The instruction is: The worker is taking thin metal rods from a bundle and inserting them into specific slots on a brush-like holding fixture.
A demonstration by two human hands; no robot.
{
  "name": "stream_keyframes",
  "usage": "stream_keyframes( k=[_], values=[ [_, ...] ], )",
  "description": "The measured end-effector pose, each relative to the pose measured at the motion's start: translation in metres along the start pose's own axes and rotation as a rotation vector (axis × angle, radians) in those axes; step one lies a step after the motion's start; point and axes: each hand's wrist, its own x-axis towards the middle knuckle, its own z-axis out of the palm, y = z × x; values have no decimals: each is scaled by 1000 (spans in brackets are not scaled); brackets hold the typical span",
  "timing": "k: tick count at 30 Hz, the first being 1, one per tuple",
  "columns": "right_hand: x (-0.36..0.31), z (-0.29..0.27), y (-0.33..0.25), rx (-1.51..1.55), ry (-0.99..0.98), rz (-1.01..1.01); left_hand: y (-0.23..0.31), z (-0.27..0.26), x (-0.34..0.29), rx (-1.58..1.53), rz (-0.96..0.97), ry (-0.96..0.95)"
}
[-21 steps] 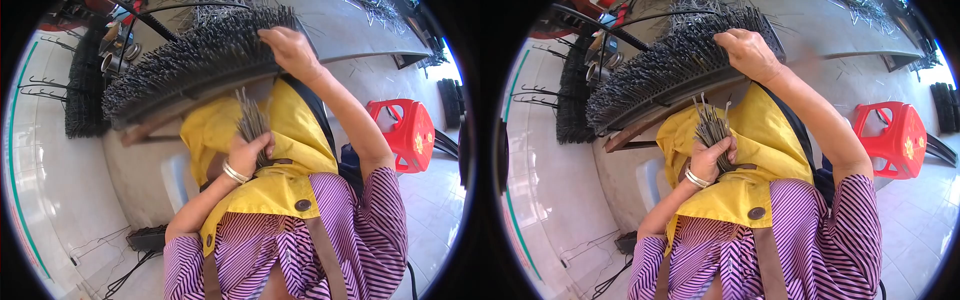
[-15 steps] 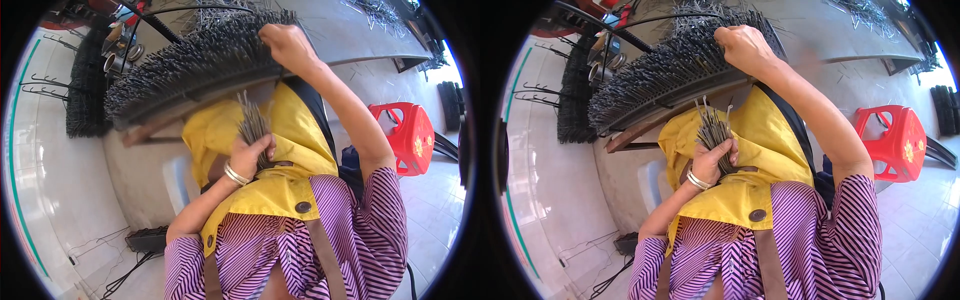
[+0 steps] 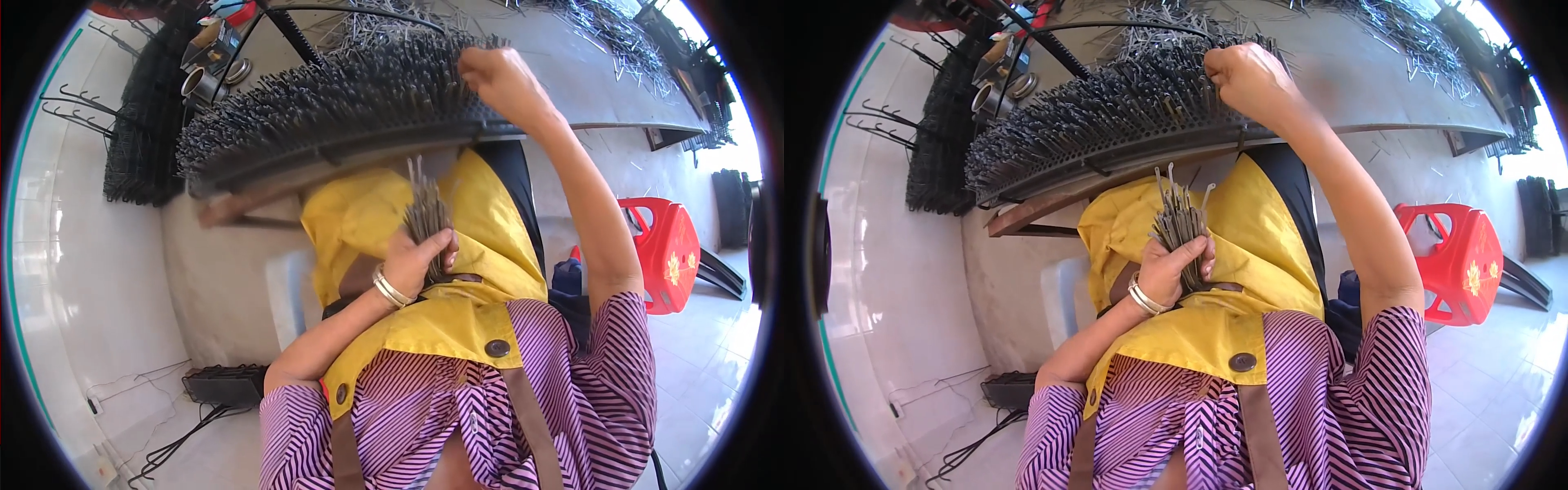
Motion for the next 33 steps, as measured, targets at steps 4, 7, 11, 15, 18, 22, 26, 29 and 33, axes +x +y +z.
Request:
stream_keyframes(
  k=[4, 7, 11, 15, 18, 22, 26, 29, 33],
  values=[
    [-5, 12, 0, 100, 65, -117, -1, -2, 2, 16, 13, 0],
    [-5, 16, 4, -6, 44, -109, -2, -3, 1, 19, 12, -2],
    [-10, 27, 10, -107, 69, -23, -1, 0, 0, -13, 5, 12],
    [-22, 33, 5, 46, 274, -6, -1, -2, -1, 0, 8, 34],
    [-23, 39, 4, 206, 291, -15, -5, -8, 1, 37, -4, -19],
    [-19, 50, 15, 48, 355, -102, -4, -4, 0, 40, -14, 2],
    [-34, 44, -1, 91, 406, -78, -2, -5, 0, 29, 16, 42],
    [-67, 34, -18, 679, 29, 331, 2, -3, 0, 4, 19, 63],
    [-107, 39, -36, 869, -98, 356, 0, -3, 4, -22, -39, 95]
  ],
)
